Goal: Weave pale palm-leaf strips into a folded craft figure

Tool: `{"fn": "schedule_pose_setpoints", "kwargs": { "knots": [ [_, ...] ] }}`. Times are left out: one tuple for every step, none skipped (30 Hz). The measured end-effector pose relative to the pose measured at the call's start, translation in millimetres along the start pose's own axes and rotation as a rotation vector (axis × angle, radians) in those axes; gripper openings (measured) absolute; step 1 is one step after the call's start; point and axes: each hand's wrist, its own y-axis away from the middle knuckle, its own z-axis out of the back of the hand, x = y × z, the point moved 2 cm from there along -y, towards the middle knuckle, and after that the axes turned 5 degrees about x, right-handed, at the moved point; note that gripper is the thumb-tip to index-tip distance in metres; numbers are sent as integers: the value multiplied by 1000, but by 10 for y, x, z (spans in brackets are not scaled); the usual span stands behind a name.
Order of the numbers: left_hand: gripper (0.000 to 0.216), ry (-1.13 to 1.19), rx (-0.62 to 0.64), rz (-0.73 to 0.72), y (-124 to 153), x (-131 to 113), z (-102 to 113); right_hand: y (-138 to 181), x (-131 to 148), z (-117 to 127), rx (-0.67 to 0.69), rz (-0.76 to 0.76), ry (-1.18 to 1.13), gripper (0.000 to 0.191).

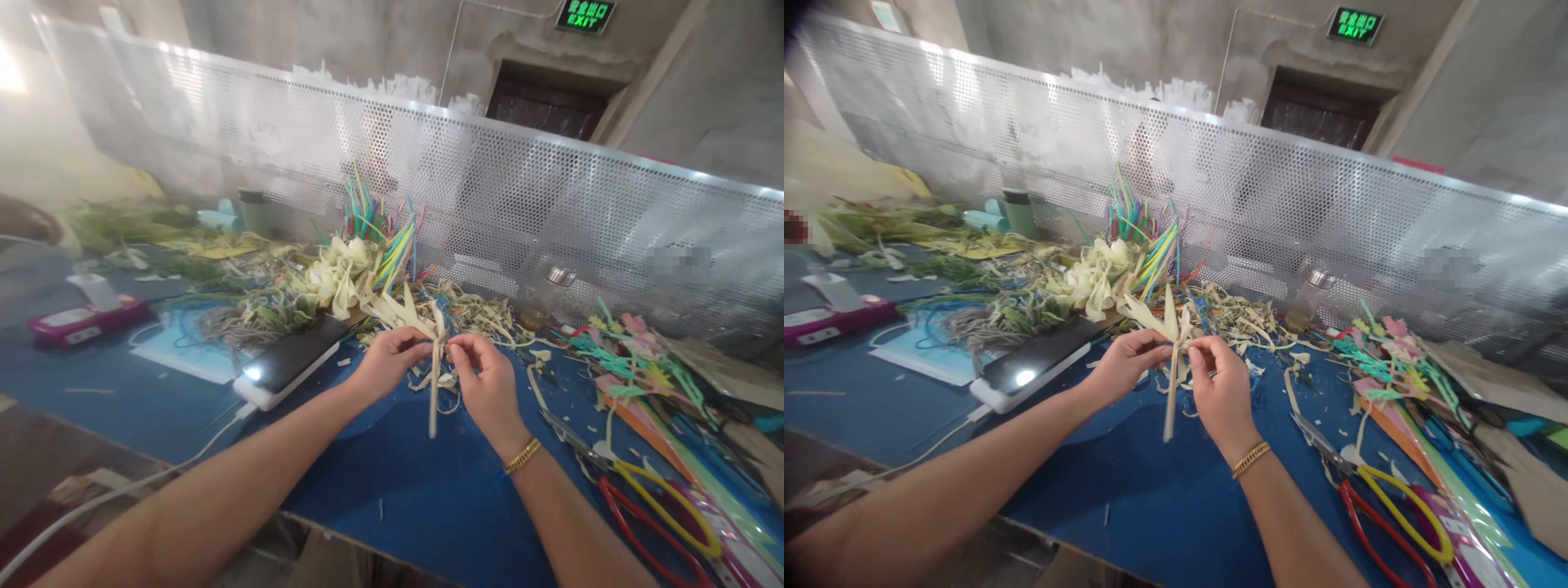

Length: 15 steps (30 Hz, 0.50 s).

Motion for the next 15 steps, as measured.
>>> {"fn": "schedule_pose_setpoints", "kwargs": {
  "knots": [
    [21,57,18,21,2,11,-7,-9,-25,4,-7,-51,-48,19],
    [22,112,39,42,5,23,-14,-17,-51,-2,0,-108,-109,21],
    [22,166,62,64,11,36,-20,-22,-73,-16,17,-166,-184,23],
    [23,215,83,86,18,48,-26,-24,-87,-36,44,-218,-269,25],
    [23,260,99,108,26,59,-30,-24,-92,-59,78,-262,-355,26],
    [22,298,111,129,34,68,-33,-22,-87,-82,111,-295,-433,26],
    [22,330,118,145,41,75,-36,-20,-75,-100,130,-316,-497,26],
    [23,351,121,162,46,80,-38,-18,-61,-113,137,-327,-546,25],
    [23,359,118,177,50,83,-41,-17,-48,-120,134,-330,-579,24],
    [24,348,112,190,53,84,-44,-15,-40,-124,121,-325,-596,23],
    [24,317,106,194,53,83,-47,-15,-39,-126,105,-313,-599,21],
    [25,269,99,186,50,79,-50,-14,-45,-128,91,-293,-590,20],
    [24,213,83,158,45,73,-50,-13,-58,-130,80,-266,-573,19],
    [23,151,55,106,39,63,-46,-12,-75,-135,73,-240,-551,18],
    [23,80,17,39,33,52,-36,-10,-94,-140,66,-215,-527,18]
  ]
}}
